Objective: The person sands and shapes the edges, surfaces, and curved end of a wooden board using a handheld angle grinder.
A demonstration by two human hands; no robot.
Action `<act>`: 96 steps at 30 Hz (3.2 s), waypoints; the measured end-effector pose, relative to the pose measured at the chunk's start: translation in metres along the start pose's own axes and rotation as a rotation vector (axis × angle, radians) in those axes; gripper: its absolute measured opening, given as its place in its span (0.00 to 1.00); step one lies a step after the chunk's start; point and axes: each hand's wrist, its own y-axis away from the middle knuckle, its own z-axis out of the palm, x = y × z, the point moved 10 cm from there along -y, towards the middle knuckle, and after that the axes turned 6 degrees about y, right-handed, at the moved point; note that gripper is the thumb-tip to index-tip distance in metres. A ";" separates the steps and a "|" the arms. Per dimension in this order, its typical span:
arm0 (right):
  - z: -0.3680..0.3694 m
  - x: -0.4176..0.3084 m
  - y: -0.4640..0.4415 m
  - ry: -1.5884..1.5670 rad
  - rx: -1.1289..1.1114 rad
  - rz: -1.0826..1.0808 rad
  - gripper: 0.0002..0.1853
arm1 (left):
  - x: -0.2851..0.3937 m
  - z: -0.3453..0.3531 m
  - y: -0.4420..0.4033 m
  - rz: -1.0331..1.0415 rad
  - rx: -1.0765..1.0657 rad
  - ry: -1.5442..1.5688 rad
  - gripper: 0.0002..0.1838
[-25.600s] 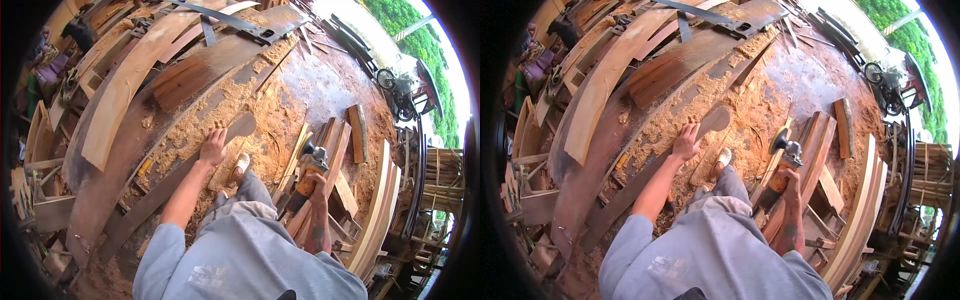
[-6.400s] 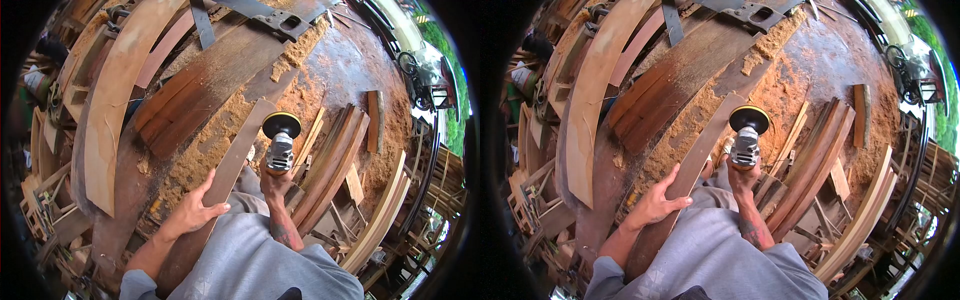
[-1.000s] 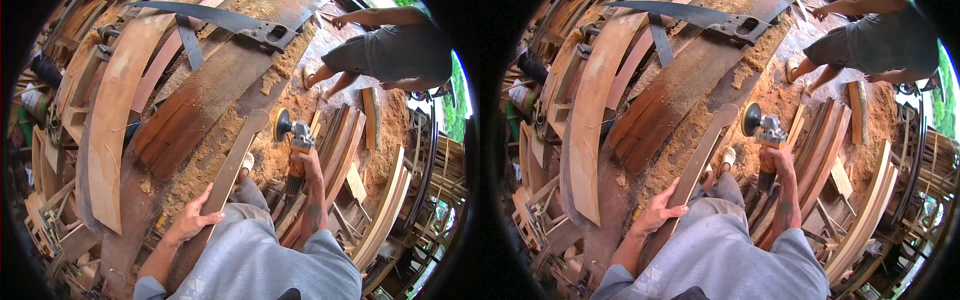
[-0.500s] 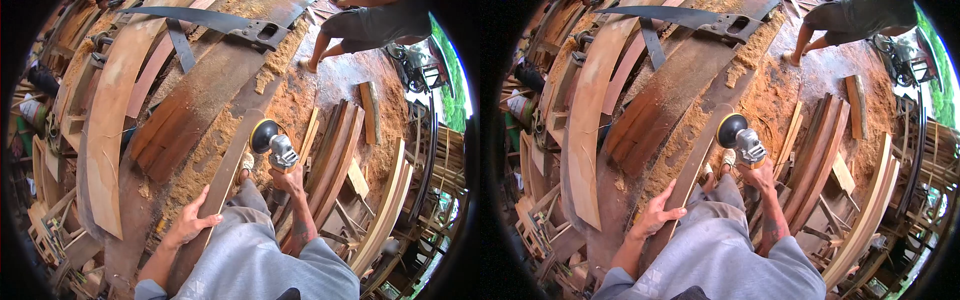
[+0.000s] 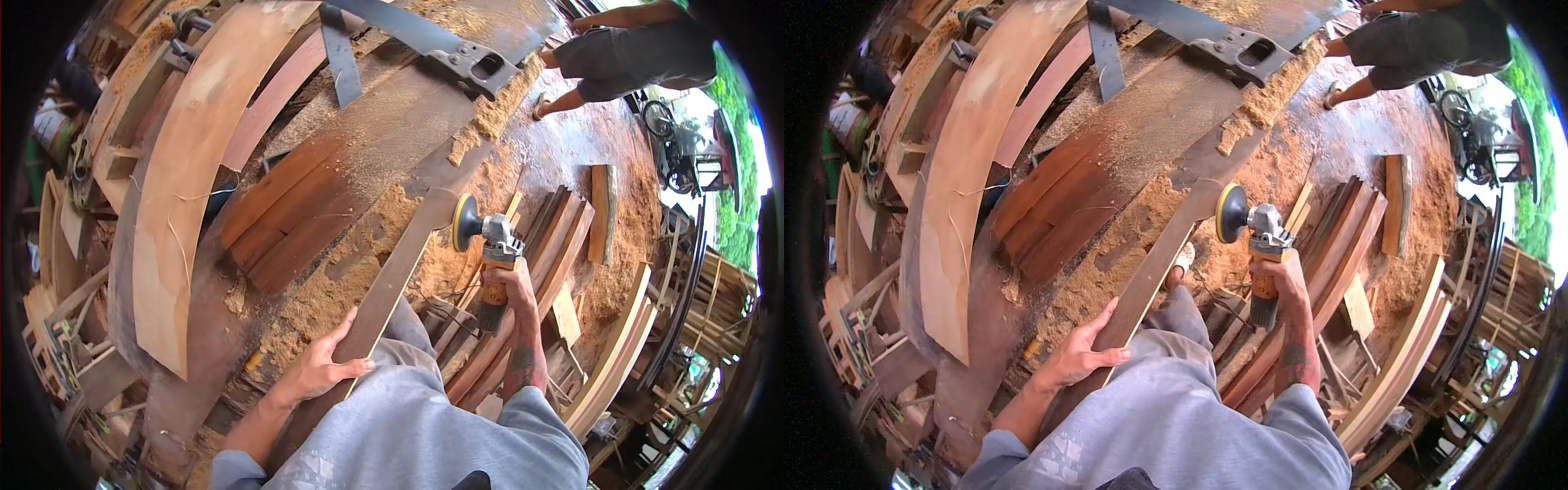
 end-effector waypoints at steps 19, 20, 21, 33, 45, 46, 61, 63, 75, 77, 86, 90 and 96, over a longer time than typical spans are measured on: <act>-0.010 0.018 0.007 -0.167 0.032 0.128 0.23 | -0.009 -0.020 0.000 0.095 0.038 -0.086 0.61; -0.005 0.012 0.007 -0.142 0.013 0.110 0.23 | -0.009 -0.020 -0.001 0.095 0.035 -0.085 0.61; -0.001 0.009 0.007 -0.117 -0.007 0.092 0.22 | -0.011 -0.019 -0.001 0.076 0.028 -0.070 0.61; -0.025 0.027 -0.020 -0.162 -0.103 0.214 0.29 | -0.008 -0.023 0.000 0.093 0.019 -0.094 0.60; -0.007 -0.010 -0.003 -0.019 -0.057 0.088 0.29 | -0.010 -0.027 0.000 0.119 -0.022 -0.088 0.60; -0.001 -0.022 0.003 0.049 -0.050 0.052 0.26 | -0.010 -0.027 0.000 0.119 -0.027 -0.089 0.60; 0.013 -0.017 0.033 0.507 0.285 -0.027 0.19 | -0.006 -0.023 -0.001 0.097 0.002 -0.079 0.61; 0.009 -0.019 0.026 0.415 0.240 -0.020 0.19 | -0.005 -0.021 0.000 0.080 -0.004 -0.065 0.61; -0.039 0.032 0.009 -0.301 0.270 -0.029 0.18 | 0.013 -0.026 0.005 0.166 0.036 -0.402 0.59; -0.043 0.038 0.029 -0.365 0.303 -0.038 0.17 | 0.030 -0.023 0.011 0.221 0.072 -0.620 0.59; -0.051 0.043 0.123 -0.457 0.401 -0.134 0.14 | 0.072 0.052 0.052 0.579 0.181 -1.000 0.56; -0.059 0.068 0.143 -0.534 0.375 -0.164 0.14 | 0.081 0.079 0.061 0.702 0.193 -0.994 0.56; -0.072 0.074 0.149 -0.651 0.306 -0.211 0.15 | 0.156 0.133 0.089 0.891 0.299 -1.004 0.58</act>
